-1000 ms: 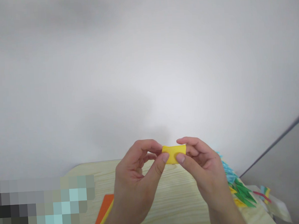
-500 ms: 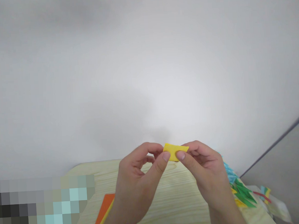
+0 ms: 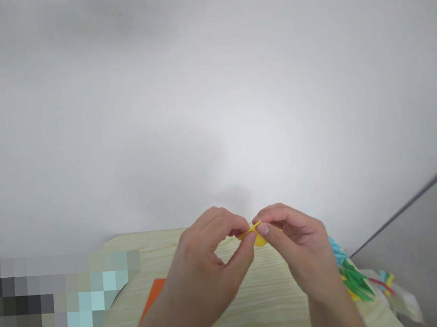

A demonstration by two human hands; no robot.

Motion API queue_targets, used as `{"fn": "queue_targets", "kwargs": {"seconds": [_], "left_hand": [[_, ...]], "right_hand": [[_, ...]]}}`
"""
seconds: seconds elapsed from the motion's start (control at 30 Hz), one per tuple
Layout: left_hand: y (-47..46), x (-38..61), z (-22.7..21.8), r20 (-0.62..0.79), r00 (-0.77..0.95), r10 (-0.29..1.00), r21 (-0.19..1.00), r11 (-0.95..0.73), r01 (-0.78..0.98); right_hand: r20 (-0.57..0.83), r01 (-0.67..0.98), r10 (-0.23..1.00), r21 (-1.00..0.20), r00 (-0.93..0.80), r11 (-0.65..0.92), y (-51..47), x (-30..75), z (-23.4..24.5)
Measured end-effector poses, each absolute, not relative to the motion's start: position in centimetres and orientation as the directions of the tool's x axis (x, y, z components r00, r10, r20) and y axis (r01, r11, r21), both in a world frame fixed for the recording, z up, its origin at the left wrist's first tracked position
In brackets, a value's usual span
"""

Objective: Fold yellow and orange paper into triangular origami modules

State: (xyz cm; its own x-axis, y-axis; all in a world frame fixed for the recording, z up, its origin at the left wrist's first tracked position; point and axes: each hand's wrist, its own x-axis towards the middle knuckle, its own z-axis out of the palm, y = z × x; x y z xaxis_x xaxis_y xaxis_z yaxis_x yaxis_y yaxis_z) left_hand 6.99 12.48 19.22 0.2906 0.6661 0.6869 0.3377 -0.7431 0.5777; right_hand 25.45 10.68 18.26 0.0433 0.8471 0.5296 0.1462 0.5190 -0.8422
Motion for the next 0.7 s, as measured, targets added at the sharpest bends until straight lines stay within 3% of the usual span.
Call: {"fn": "queue_targets", "kwargs": {"seconds": [0.3, 0.53, 0.7], "left_hand": [[12.40, 7.08, 19.37, 0.681, 0.204, 0.703, 0.649, -0.709, 0.276], [12.24, 7.22, 19.17, 0.682, 0.182, 0.708, 0.667, -0.704, 0.242], [12.17, 7.28, 19.57, 0.692, 0.188, 0.697, 0.647, -0.714, 0.267]], "right_hand": [[0.457, -0.053, 0.883, -0.884, 0.108, 0.465, 10.45, 24.96, 18.59], [0.431, -0.079, 0.895, -0.894, 0.113, 0.441, 10.23, 24.88, 18.60], [0.466, -0.003, 0.882, -0.884, 0.066, 0.467, 10.15, 24.99, 18.88]]}}
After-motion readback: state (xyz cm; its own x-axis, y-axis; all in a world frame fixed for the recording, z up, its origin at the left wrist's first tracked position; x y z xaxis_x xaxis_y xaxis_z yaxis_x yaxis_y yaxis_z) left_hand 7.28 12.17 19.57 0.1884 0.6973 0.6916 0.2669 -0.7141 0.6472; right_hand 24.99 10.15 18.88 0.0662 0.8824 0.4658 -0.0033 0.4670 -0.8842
